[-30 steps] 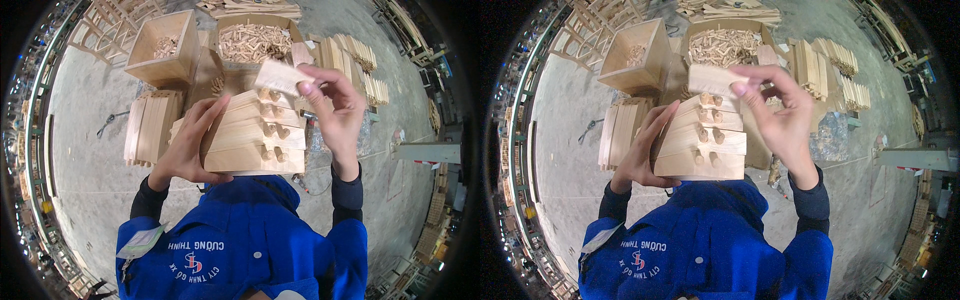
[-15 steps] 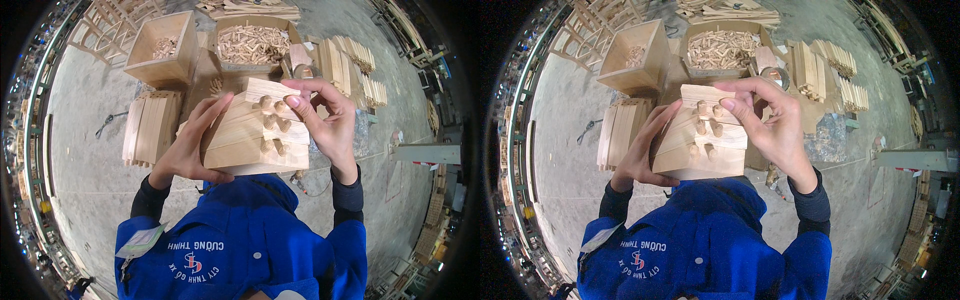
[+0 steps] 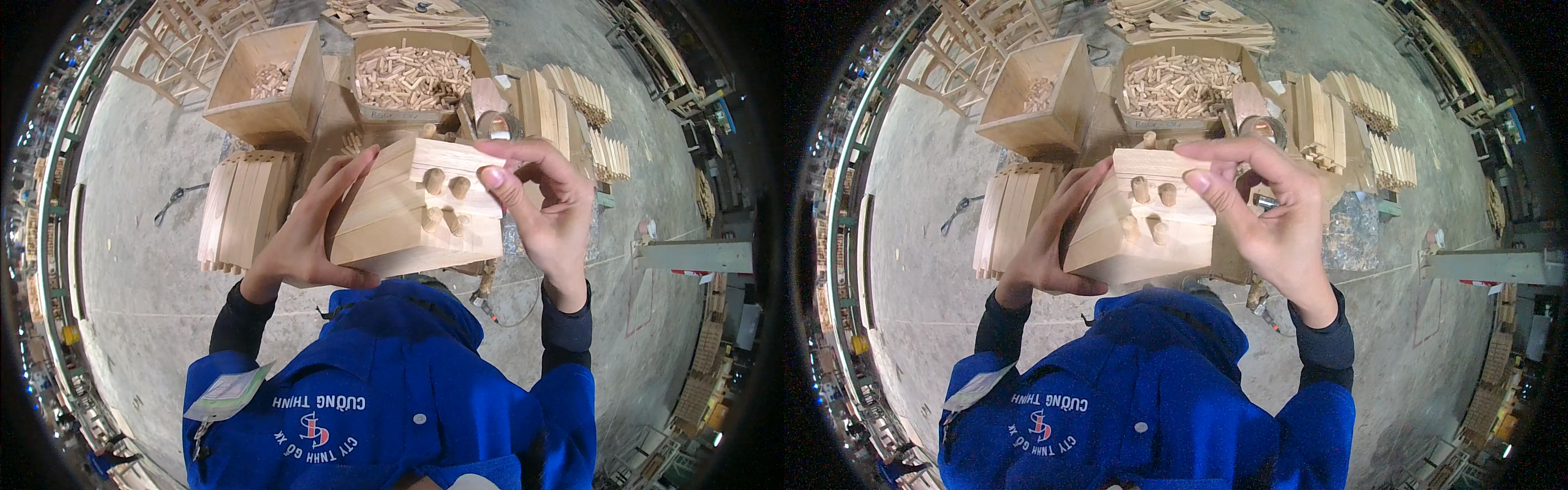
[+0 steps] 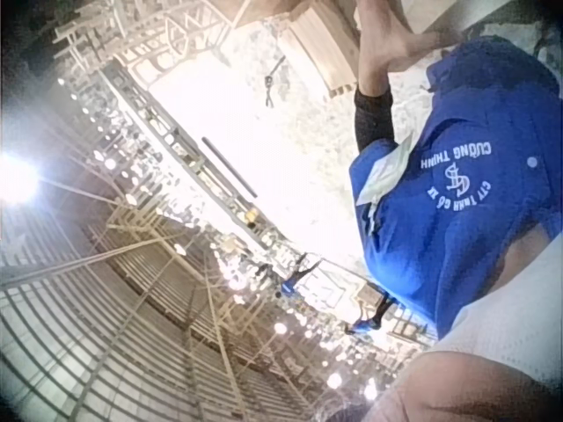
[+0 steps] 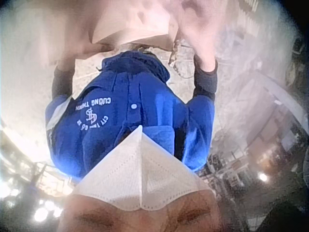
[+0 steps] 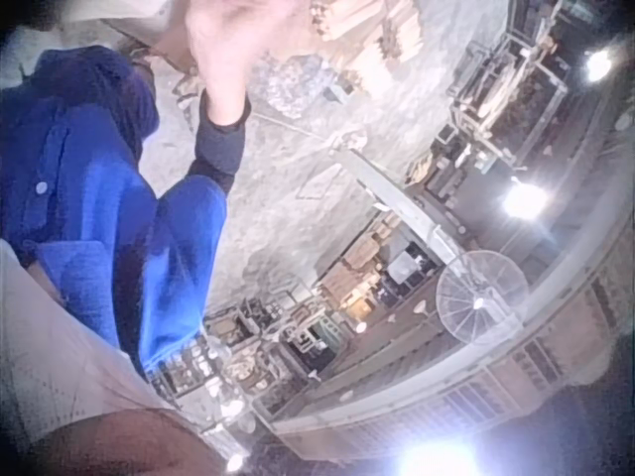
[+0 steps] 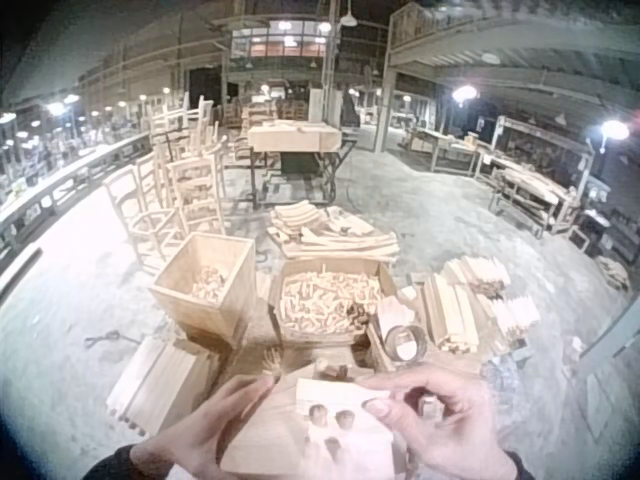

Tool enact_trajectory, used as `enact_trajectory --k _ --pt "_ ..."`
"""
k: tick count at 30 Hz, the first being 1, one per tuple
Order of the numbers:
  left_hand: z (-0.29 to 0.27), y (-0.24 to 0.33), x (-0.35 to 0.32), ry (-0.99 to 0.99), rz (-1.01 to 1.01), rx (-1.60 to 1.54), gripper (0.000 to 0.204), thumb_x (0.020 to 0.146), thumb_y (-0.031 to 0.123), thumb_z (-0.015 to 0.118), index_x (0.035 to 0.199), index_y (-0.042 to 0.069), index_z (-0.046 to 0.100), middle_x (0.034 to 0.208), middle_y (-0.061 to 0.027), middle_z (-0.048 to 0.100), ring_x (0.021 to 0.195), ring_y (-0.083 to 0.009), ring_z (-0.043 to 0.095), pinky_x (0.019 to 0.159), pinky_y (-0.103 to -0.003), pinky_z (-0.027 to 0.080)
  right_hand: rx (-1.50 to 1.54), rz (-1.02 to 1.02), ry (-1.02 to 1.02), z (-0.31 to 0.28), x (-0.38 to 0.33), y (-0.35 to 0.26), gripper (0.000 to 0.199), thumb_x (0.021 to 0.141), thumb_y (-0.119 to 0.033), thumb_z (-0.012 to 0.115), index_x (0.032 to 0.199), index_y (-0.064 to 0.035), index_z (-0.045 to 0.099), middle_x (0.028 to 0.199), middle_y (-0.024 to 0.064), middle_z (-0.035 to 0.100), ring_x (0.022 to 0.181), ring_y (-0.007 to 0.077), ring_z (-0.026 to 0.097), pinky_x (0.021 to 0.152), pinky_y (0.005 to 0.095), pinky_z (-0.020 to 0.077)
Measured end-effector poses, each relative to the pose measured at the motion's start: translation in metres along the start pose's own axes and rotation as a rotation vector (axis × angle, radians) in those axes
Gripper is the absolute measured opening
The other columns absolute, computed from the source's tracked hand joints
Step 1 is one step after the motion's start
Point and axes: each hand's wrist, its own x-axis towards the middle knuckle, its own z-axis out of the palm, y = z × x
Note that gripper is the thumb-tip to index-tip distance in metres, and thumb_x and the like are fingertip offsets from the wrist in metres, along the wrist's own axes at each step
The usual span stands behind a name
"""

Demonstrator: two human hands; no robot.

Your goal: The person inserts small wooden dowels into pre-drilled holes on flat wooden pieces and taps them with a hammer to secure the joints. The person repeatedly picks up pieces, aligns dowels, and hammers them into place, then stacks the assembled parts.

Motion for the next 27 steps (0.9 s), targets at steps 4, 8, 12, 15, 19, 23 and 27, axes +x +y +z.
enact_trajectory --k 4,8,12,15,19,23,27 --pt "0.001 -0.005 0.003 -0.015 -0.002 -0.005 0.133 0.048 0.039 0.092 0.160 0.005 0.029 0.153 -0.0212 0.039 0.142 -0.0369 0.038 0.120 -0.042 0.027 -0.054 0.061 -0.114 -0.007 0.003 -0.004 0.021 0.091 -0.011 0.078 0.110 -0.0020 0.075 0.096 0.0037 0.073 0.079 0.0069 0.063 0.071 0.0227 0.0508" --pt "0.005 -0.005 0.005 -0.011 -0.043 -0.063 0.133 0.049 0.041 0.093 0.160 0.005 0.030 0.154 -0.0210 0.039 0.143 -0.0360 0.038 0.121 -0.042 0.027 -0.067 0.064 -0.116 -0.009 0.004 -0.002 0.022 0.091 -0.012 0.078 0.110 -0.0021 0.075 0.096 0.0032 0.073 0.079 0.0062 0.063 0.069 0.0219 0.0509" --pt "0.004 -0.006 0.006 -0.014 -0.029 -0.045 0.131 0.050 0.041 0.094 0.160 0.006 0.030 0.154 -0.0209 0.039 0.143 -0.0357 0.038 0.120 -0.043 0.027 -0.067 0.072 -0.113 -0.010 0.005 0.001 0.021 0.091 -0.013 0.078 0.109 -0.0017 0.074 0.098 0.0043 0.074 0.079 0.0064 0.063 0.068 0.0225 0.0517" --pt "0.003 -0.005 0.008 -0.012 -0.040 -0.037 0.130 0.051 0.040 0.094 0.160 0.006 0.031 0.153 -0.0209 0.039 0.143 -0.0359 0.038 0.120 -0.043 0.027 -0.029 0.053 -0.034 -0.009 0.005 0.003 0.020 0.091 -0.013 0.078 0.108 -0.0037 0.075 0.095 0.0028 0.073 0.079 0.0064 0.062 0.066 0.0221 0.0484" --pt "0.002 -0.005 0.012 0.003 -0.041 -0.037 0.130 0.051 0.038 0.094 0.159 0.005 0.031 0.151 -0.0209 0.040 0.143 -0.0355 0.038 0.120 -0.041 0.027 0.023 -0.022 0.112 -0.007 0.002 -0.002 0.021 0.089 -0.013 0.079 0.109 -0.0080 0.078 0.087 0.0003 0.072 0.077 0.0063 0.058 0.066 0.0216 0.0436" --pt "-0.003 -0.014 0.014 0.004 -0.006 -0.011 0.131 0.050 0.038 0.095 0.158 0.001 0.030 0.151 -0.0210 0.040 0.143 -0.0347 0.038 0.120 -0.040 0.027 -0.027 0.003 -0.089 -0.006 -0.001 -0.011 0.021 0.088 -0.012 0.080 0.108 -0.0068 0.079 0.090 0.0026 0.073 0.079 0.0085 0.059 0.073 0.0240 0.0467" --pt "-0.002 -0.011 0.018 0.005 -0.024 -0.029 0.131 0.051 0.038 0.095 0.157 -0.001 0.031 0.151 -0.0208 0.040 0.143 -0.0342 0.037 0.120 -0.040 0.026 0.011 0.050 -0.086 -0.007 0.000 -0.009 0.021 0.087 -0.011 0.080 0.108 -0.0060 0.079 0.090 0.0026 0.072 0.080 0.0093 0.059 0.074 0.0249 0.0472"
